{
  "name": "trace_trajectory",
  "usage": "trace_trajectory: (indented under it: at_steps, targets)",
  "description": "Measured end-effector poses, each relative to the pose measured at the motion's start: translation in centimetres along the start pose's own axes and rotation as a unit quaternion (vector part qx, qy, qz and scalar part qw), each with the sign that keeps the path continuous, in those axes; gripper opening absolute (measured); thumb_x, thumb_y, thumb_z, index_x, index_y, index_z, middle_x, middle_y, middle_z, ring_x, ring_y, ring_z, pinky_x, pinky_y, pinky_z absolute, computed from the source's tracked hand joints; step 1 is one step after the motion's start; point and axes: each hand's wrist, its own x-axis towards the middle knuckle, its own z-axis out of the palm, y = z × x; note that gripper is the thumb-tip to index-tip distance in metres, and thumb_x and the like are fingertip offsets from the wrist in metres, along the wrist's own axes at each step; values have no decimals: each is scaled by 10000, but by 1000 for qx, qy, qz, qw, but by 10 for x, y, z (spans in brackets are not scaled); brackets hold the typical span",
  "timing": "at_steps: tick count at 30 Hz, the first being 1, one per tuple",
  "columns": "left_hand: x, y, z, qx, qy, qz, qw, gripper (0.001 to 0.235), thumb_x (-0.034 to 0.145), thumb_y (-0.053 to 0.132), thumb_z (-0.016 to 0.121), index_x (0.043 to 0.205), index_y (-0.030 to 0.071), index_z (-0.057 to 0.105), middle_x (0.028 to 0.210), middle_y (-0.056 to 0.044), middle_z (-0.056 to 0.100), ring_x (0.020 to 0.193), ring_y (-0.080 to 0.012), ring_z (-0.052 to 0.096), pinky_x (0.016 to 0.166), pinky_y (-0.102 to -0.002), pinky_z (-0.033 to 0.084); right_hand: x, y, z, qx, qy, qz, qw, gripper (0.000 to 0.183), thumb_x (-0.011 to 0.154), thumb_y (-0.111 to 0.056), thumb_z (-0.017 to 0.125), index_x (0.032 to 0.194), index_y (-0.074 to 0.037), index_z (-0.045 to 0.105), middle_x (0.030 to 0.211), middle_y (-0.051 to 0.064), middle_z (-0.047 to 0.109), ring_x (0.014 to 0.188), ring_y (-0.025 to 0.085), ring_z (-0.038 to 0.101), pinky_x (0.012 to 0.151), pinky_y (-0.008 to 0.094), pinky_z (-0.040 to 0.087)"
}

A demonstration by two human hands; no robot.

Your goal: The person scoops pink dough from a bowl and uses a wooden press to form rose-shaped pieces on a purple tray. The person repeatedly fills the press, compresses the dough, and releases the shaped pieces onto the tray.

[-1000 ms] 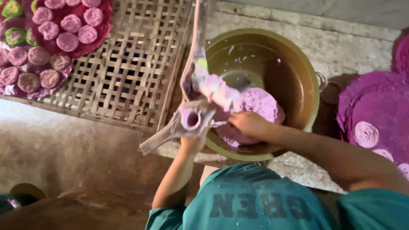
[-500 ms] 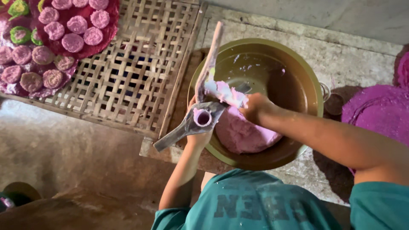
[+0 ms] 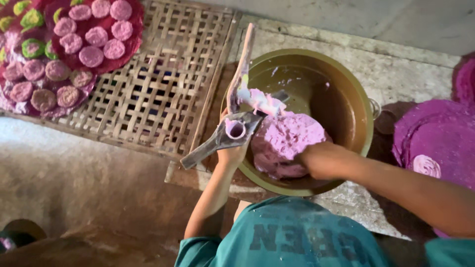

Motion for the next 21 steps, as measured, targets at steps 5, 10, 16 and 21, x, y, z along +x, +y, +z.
trace_trajectory:
  at_steps: [5,10,16,21]
  targets:
    - [26,40,-2,203,-56,-36,977,670,830,269,827,1412,64,565,1314,-102,659,1150,-237,679,954,-371,545,-87,31,-34,251,80,-22,965,383,951,-346,618,1299,-218,711,1013,110,795,860,269,775,794,387,586]
    - [30,70,11,352,-261,78,895,673,666,472,835,1242,164,671,1515,-67,510,1261,-339,582,879,-429,547,-112,42,-50,417,103,76,900,403,964,-314,596,1330,-156,657,1072,93,761,843,312,712,712,432,587]
    - [20,52,40,335,-313,122,880,656,795,458,787,1318,104,609,1491,-106,541,1212,-328,604,898,-421,518,-119,-11,-87,-118,246,67,960,245,907,-187,584,1119,-191,706,869,70,694,814,300,713,664,433,561]
    - [-4,25,49,182,-348,14,919,549,861,368,707,1344,128,601,1188,-132,695,1097,-283,675,981,-367,543,-87,-61,-61,-361,333,-52,870,263,811,-182,624,1037,-59,680,868,69,665,711,250,692,573,350,560]
